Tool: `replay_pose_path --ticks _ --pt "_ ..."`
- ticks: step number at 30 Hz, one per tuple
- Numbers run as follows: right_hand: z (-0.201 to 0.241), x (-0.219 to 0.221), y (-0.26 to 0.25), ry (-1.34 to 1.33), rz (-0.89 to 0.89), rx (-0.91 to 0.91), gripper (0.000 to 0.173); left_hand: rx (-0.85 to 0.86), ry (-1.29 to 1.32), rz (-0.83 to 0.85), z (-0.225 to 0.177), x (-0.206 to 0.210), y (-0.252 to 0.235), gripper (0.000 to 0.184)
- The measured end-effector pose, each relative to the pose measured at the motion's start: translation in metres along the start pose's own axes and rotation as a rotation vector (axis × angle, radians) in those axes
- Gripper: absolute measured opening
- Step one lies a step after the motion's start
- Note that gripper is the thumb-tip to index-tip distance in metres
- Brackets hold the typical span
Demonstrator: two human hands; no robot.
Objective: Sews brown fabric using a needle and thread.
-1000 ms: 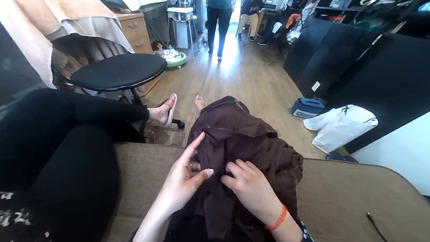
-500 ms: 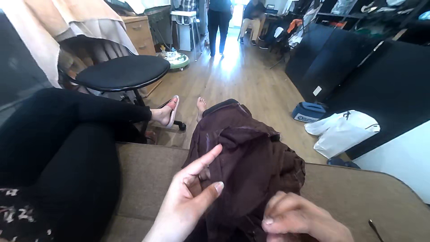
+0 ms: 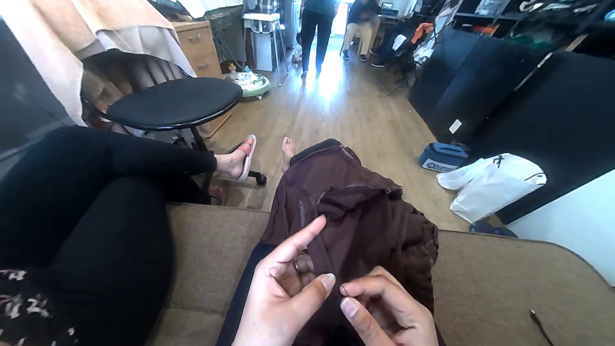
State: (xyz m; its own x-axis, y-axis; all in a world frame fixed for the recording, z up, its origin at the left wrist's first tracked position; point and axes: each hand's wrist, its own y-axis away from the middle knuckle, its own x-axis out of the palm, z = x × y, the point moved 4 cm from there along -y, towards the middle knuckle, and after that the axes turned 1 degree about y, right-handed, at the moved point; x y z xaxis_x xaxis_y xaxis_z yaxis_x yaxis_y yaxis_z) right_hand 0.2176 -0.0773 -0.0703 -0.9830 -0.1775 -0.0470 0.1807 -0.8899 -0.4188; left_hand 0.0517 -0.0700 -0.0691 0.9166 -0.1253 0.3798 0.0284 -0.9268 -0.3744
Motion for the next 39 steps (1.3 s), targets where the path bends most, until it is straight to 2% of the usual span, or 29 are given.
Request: replay_pose_path --ticks 14,21,25,34,39 --pt "0.002 -0.001 0.000 -0.006 -0.006 0.019 0.010 0.054 -0.034 0.035 0.001 0.005 0.001 0.065" --pt "-0.005 -0.006 -0.002 0.005 -0.001 -0.034 0.007 0.012 0.015 0.093 0.001 0.005 0.000 0.063" --pt "-0.004 -0.006 -0.002 -0.027 -0.007 -0.001 0.007 -0.017 -0.002 0.123 0.000 0.008 0.002 0.063" --pt "-0.008 -0.006 -0.003 -0.116 -0.017 0.069 0.008 0.024 -0.082 0.092 0.002 0.012 0.005 0.063" --pt "-0.010 -0.002 -0.004 -0.076 0.007 0.044 0.005 0.028 -0.051 0.011 0.000 0.010 0.004 0.054"
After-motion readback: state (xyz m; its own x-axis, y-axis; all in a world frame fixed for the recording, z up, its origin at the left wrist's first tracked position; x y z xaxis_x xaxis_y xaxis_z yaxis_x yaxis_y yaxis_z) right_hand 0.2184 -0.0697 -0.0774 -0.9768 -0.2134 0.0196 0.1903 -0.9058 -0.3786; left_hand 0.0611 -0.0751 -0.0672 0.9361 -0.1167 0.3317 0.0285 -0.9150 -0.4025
